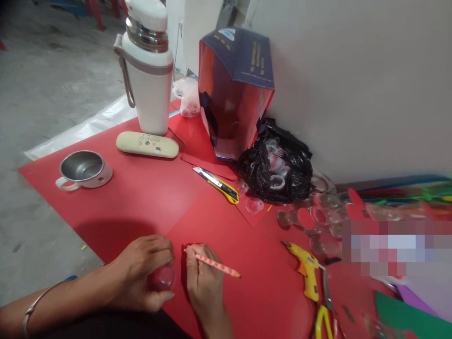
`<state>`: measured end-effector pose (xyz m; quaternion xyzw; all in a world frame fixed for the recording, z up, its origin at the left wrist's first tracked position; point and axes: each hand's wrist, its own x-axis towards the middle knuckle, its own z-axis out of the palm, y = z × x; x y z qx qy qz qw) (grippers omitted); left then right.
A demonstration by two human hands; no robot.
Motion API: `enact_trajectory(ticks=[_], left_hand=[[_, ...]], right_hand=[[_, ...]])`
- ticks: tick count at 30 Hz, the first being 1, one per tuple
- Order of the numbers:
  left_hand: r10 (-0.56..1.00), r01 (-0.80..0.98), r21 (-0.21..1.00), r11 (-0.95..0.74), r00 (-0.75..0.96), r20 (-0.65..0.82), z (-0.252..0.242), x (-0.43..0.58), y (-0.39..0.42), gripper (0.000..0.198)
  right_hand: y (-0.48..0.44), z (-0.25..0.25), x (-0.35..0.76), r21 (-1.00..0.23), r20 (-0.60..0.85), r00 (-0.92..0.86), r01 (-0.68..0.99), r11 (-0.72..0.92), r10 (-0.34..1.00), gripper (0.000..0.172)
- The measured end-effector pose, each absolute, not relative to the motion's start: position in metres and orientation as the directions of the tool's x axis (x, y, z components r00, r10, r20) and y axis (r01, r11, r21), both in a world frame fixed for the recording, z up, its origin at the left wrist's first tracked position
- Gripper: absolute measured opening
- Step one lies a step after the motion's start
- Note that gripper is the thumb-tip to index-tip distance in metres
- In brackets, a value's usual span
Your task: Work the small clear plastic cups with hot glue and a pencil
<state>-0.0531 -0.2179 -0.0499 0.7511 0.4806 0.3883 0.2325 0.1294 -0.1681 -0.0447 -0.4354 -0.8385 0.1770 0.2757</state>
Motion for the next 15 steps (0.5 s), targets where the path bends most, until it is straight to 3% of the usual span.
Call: enact_trajectory(ticks=[15], left_hand=[[0.912, 0.488, 0.773, -0.405, 0.27, 0.308, -0.044, -0.06, -0.223, 0.024]], right_hand=[[-0.172, -0.039, 0.121, -0.529, 0.319, -0.483, 0.623, 0.576, 0.815, 0.036]])
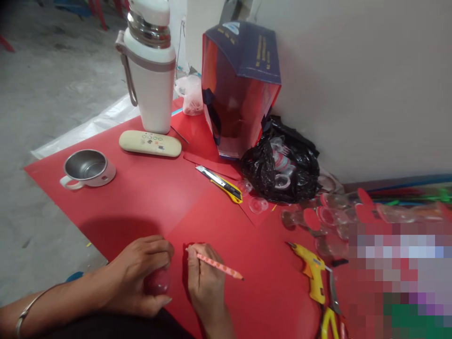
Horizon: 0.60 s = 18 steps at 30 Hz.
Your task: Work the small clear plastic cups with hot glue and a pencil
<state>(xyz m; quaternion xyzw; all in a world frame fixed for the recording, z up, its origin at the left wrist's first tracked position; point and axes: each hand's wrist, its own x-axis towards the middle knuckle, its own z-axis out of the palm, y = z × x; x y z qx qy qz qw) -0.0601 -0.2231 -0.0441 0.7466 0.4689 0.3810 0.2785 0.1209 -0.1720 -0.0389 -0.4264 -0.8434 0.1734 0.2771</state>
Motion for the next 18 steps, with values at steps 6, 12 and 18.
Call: enact_trajectory(ticks=[6, 12, 18], left_hand=[[0.919, 0.458, 0.807, -0.373, 0.302, 0.253, -0.0423, -0.0655, -0.225, 0.028], [0.917, 0.456, 0.803, -0.383, 0.294, 0.27, -0.0446, -0.0663, -0.225, 0.03], [0.913, 0.443, 0.811, -0.383, 0.316, 0.258, -0.0439, -0.0685, -0.2269, 0.031]], right_hand=[[-0.1748, -0.0404, 0.1207, -0.546, 0.31, -0.498, 0.604, 0.581, 0.81, 0.037], [-0.1739, -0.04, 0.1188, -0.524, 0.332, -0.511, 0.599, 0.606, 0.793, 0.035], [-0.1727, -0.0372, 0.1191, -0.544, 0.325, -0.512, 0.587, 0.6, 0.795, 0.034]])
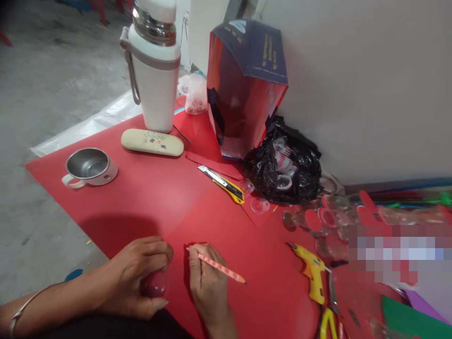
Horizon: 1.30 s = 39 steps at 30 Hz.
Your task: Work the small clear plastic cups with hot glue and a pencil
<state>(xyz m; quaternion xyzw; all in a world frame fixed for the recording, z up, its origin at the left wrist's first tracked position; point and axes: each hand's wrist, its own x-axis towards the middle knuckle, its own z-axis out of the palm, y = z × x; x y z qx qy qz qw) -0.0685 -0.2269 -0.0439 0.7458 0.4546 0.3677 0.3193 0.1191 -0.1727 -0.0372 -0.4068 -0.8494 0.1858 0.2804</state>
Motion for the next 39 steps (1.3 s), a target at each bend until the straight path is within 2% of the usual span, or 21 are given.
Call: enact_trajectory(ticks=[8, 14, 17, 25, 39], left_hand=[[0.916, 0.452, 0.81, -0.374, 0.315, 0.247, -0.047, -0.069, -0.228, 0.029], [0.915, 0.452, 0.811, -0.37, 0.331, 0.233, -0.048, -0.07, -0.229, 0.032], [0.918, 0.451, 0.814, -0.366, 0.321, 0.235, -0.047, -0.069, -0.229, 0.031], [0.91, 0.458, 0.797, -0.394, 0.319, 0.266, -0.047, -0.07, -0.229, 0.028], [0.913, 0.471, 0.79, -0.394, 0.297, 0.278, -0.055, -0.068, -0.232, 0.029]], right_hand=[[-0.176, -0.038, 0.113, -0.507, 0.317, -0.575, 0.57, 0.647, 0.754, 0.037], [-0.175, -0.038, 0.121, -0.522, 0.32, -0.515, 0.604, 0.602, 0.795, 0.033], [-0.176, -0.039, 0.112, -0.499, 0.321, -0.567, 0.58, 0.644, 0.759, 0.036], [-0.176, -0.039, 0.113, -0.525, 0.338, -0.552, 0.561, 0.64, 0.762, 0.032], [-0.156, -0.043, 0.088, -0.559, 0.333, -0.565, 0.526, 0.641, 0.755, 0.036]])
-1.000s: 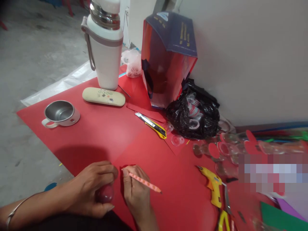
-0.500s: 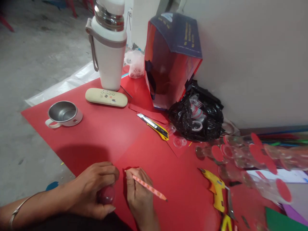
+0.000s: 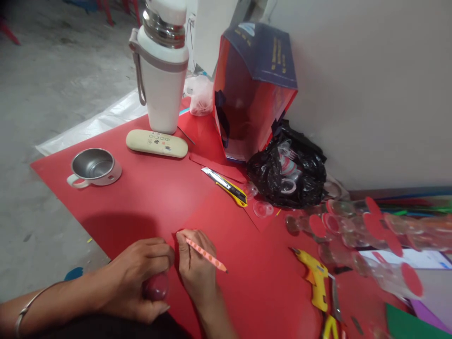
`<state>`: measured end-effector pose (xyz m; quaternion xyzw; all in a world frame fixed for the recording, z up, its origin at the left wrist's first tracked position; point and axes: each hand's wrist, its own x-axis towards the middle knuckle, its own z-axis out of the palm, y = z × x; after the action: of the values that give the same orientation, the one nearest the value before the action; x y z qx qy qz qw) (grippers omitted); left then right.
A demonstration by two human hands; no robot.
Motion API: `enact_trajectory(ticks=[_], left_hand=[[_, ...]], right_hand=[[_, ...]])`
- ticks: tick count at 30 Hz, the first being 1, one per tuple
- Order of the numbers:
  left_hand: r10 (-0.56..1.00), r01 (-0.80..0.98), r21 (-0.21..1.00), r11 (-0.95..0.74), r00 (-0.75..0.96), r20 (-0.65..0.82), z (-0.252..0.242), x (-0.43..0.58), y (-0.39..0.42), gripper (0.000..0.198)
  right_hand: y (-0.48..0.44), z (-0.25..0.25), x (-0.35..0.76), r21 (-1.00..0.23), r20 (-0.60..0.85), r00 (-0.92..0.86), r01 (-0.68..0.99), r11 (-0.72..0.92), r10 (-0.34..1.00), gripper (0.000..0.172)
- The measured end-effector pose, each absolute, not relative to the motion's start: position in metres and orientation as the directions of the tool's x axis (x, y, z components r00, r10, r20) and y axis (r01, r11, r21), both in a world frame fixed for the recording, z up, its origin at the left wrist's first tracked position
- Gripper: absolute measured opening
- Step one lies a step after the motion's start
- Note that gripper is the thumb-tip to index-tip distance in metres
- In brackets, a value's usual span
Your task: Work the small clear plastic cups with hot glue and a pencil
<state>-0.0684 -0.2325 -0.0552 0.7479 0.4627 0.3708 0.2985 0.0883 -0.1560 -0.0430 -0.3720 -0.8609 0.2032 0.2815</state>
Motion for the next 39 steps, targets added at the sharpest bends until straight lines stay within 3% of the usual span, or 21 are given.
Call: enact_trajectory(ticks=[15, 20, 26, 32, 39], left_hand=[[0.913, 0.505, 0.763, -0.404, 0.279, 0.299, -0.0546, -0.0649, -0.2323, 0.028], [0.921, 0.49, 0.787, -0.375, 0.289, 0.26, -0.0517, -0.0666, -0.2328, 0.024], [0.92, 0.469, 0.795, -0.384, 0.268, 0.286, -0.0517, -0.0667, -0.2308, 0.027], [0.925, 0.474, 0.799, -0.371, 0.266, 0.272, -0.0515, -0.0666, -0.2317, 0.027], [0.918, 0.472, 0.789, -0.393, 0.255, 0.305, -0.0511, -0.0664, -0.2298, 0.027]], right_hand=[[-0.1556, -0.0366, 0.0926, -0.663, 0.213, -0.625, 0.472, 0.581, 0.751, 0.033], [-0.153, -0.0382, 0.0905, -0.63, 0.267, -0.586, 0.494, 0.599, 0.765, 0.034], [-0.1556, -0.0378, 0.0924, -0.653, 0.215, -0.615, 0.487, 0.58, 0.758, 0.035], [-0.1527, -0.0409, 0.0865, -0.58, 0.311, -0.584, 0.508, 0.637, 0.75, 0.035], [-0.1574, -0.038, 0.0911, -0.608, 0.262, -0.604, 0.502, 0.615, 0.753, 0.034]])
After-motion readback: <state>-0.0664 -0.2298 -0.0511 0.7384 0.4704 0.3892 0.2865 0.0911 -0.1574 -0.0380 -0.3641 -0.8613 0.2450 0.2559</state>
